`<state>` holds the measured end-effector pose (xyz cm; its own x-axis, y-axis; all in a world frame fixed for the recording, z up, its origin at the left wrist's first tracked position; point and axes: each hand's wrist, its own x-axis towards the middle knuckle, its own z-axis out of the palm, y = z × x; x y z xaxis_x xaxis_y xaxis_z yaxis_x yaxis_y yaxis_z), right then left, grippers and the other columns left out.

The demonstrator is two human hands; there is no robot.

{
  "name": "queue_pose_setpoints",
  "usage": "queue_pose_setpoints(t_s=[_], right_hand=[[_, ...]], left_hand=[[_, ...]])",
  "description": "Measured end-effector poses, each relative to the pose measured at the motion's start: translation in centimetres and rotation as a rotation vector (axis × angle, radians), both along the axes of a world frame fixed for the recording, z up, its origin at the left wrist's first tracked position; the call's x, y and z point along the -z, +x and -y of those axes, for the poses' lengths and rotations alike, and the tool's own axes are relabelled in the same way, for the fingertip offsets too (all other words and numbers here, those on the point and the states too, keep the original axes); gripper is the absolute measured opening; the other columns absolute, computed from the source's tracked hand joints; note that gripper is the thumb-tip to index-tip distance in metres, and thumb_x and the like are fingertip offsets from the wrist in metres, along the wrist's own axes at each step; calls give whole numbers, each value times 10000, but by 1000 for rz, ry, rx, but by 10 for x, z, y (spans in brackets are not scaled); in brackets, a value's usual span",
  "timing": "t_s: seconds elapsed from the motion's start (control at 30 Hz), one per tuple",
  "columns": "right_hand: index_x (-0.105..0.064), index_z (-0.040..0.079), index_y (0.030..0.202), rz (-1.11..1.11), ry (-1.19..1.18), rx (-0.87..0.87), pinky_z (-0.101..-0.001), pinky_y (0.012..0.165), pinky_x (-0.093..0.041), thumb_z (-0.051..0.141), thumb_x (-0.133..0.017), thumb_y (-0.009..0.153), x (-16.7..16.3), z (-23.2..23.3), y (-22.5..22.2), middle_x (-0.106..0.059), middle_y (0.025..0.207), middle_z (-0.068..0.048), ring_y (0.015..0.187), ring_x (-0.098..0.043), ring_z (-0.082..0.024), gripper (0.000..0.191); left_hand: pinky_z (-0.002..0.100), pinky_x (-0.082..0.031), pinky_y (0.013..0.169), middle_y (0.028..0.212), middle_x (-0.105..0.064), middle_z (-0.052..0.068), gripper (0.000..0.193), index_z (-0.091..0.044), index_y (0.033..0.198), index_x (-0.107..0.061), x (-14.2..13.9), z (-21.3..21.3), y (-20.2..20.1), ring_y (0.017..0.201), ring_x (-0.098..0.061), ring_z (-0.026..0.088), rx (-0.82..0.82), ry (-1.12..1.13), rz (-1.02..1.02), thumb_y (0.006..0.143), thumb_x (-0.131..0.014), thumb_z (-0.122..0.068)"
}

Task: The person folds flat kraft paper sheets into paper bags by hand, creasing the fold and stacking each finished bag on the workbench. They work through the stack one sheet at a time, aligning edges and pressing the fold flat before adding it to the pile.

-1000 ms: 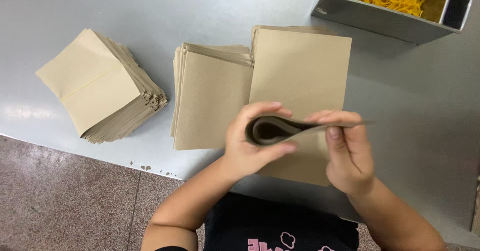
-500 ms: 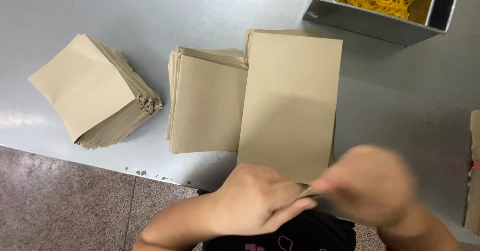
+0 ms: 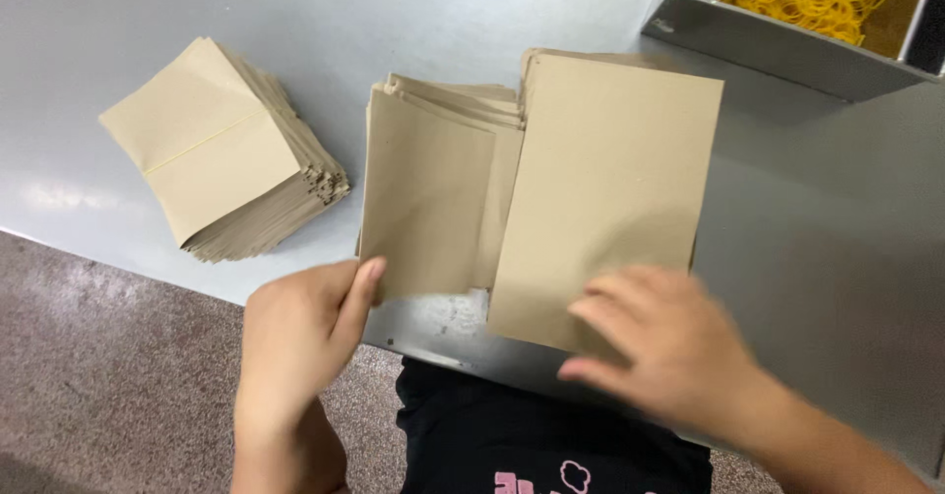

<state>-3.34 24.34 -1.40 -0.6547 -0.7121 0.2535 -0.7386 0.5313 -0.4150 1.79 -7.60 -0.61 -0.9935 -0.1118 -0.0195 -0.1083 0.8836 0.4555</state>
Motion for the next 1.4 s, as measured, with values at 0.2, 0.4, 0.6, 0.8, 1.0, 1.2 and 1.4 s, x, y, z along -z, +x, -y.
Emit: queue_pose_setpoints(t_s=[0.2,0.4,0.6,0.8,1.0,1.2,1.4], right_hand=[[-699,107,1009,101,49,-37,-394,825,-490,282,-838,731,27,6,15,-665,1146,-50,1055,-619,-279,356],[-719,109,998,155,38,4,-395,804,-531,223,-828,714,27,3,13,-670,1142,-24,1050,-618,-276,325],[-727,87,1025,118,85,-29,-405,825,-519,253,-843,683,23,7,13,-665,1147,-48,1050,-611,-284,398],[-729,96,1033,177,57,-14,-389,833,-535,279,-860,690,27,1,9,-676,1137,-25,1045,-618,-276,411],[-736,112,1014,290,72,-18,-369,794,-550,295,-865,672,22,3,-1,-687,1103,-7,1006,-637,-253,409],[-736,106,1027,307,61,-17,-358,802,-548,245,-836,735,24,0,4,-695,1104,-21,1010,-642,-250,339],[-724,77,1047,269,-120,140,-366,841,-566,185,-721,922,9,-9,12,-755,1022,-67,967,-715,-193,166]], left_hand=[[423,-492,509,586,-646,100,514,-119,719,-713,13,-12,-14,564,-656,316,-82,-418,127,934,-597,-572],[426,-522,801,986,-704,66,340,-91,1079,-701,-9,-30,-10,953,-680,282,91,-158,-416,931,-797,-382],[409,-489,923,1094,-647,76,370,-93,1013,-669,19,-68,-30,1106,-624,281,842,97,-262,729,-781,-302],[380,-471,858,1048,-620,72,271,-106,952,-647,29,-77,-29,1037,-594,257,873,25,-223,754,-747,-261],[369,-471,771,1027,-653,42,351,-108,964,-668,26,-73,-36,1022,-628,226,877,88,-93,679,-746,-296],[358,-494,834,1055,-656,12,209,-130,974,-657,32,-67,-35,1050,-644,196,864,13,-180,832,-793,-200],[454,-412,1167,1471,-502,100,634,-108,1299,-515,38,-87,-38,1399,-478,327,476,661,-390,849,-891,-352]])
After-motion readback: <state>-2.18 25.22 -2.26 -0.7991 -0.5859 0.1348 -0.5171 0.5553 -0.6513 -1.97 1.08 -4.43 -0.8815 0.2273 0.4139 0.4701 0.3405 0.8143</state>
